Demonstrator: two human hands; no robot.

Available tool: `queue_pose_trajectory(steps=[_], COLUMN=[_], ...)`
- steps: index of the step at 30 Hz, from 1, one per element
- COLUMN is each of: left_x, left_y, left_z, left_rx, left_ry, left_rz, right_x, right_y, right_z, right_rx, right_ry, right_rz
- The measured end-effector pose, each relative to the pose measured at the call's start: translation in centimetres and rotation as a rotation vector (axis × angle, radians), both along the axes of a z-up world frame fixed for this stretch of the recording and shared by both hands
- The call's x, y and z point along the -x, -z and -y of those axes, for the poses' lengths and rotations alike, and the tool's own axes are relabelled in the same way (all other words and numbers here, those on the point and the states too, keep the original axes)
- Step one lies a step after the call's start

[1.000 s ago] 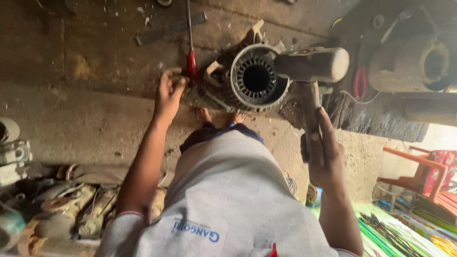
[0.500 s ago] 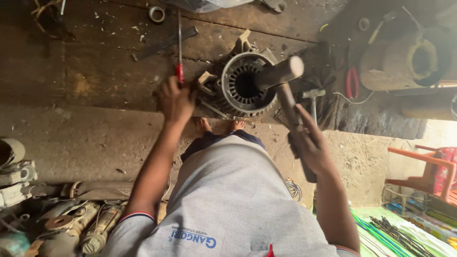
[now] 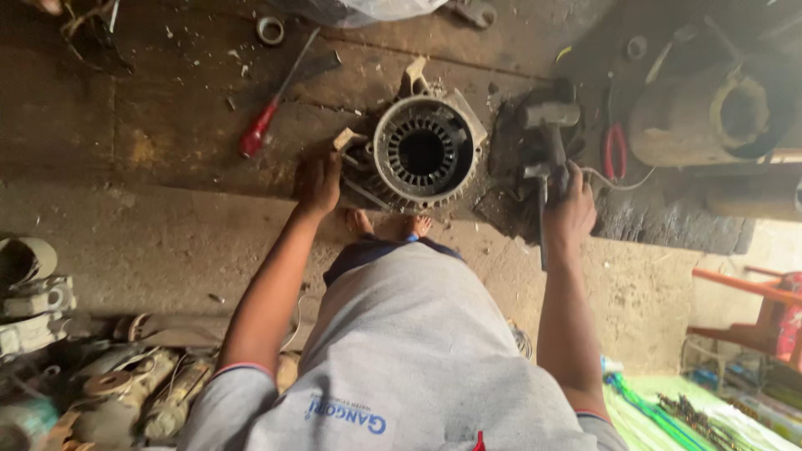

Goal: The person uses pliers and a hammer to remove copper windings from a motor stator. They repeatedly pull and strike the windings to detach them from the stator slots.

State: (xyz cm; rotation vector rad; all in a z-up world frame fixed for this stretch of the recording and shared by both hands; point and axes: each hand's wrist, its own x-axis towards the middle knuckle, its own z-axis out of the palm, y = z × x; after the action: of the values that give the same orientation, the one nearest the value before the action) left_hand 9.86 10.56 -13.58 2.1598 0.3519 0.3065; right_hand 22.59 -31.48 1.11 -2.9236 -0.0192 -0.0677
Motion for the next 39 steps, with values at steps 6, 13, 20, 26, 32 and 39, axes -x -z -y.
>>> queue_pose_trajectory(steps=[6,13,20,26,32,39], left_x=[-2.0,-2.8,-6.2,-16.8,-28.1,-27.4], left_y=[0.3,-3.2,-10.1,-14.9,-12.8,-8.0], left_z=[1.8,2.6,3.3,4.5,6.8,5.8], left_rx=[-0.019,-0.083,-0.187,-0.085,-0.333,-0.208], left_ry=[-0.095,-0.140,-0.089,0.253,0.172,0.245], left_rz=[0.285,0.205,-0.288,-0.197,-0.325,0.485], right_x=[4.1,5.5,1.6,-7.4,-7.5,-6.4], right_y=[-2.5,-3.8,0.6,1.4,2.2,2.4], right_z=[-6.0,-10.7,-10.7,-7.6,-7.8,-5.7], right_rx=[-0.254,-0.484,-0.595,-0.746,-0.732,-0.803], right_ry=[-0.447,-0.756,-0.629,-0.496,-0.481,-0.387], right_rz=[0.163,0.022,0.141,-0.051,-0.080,-0.015])
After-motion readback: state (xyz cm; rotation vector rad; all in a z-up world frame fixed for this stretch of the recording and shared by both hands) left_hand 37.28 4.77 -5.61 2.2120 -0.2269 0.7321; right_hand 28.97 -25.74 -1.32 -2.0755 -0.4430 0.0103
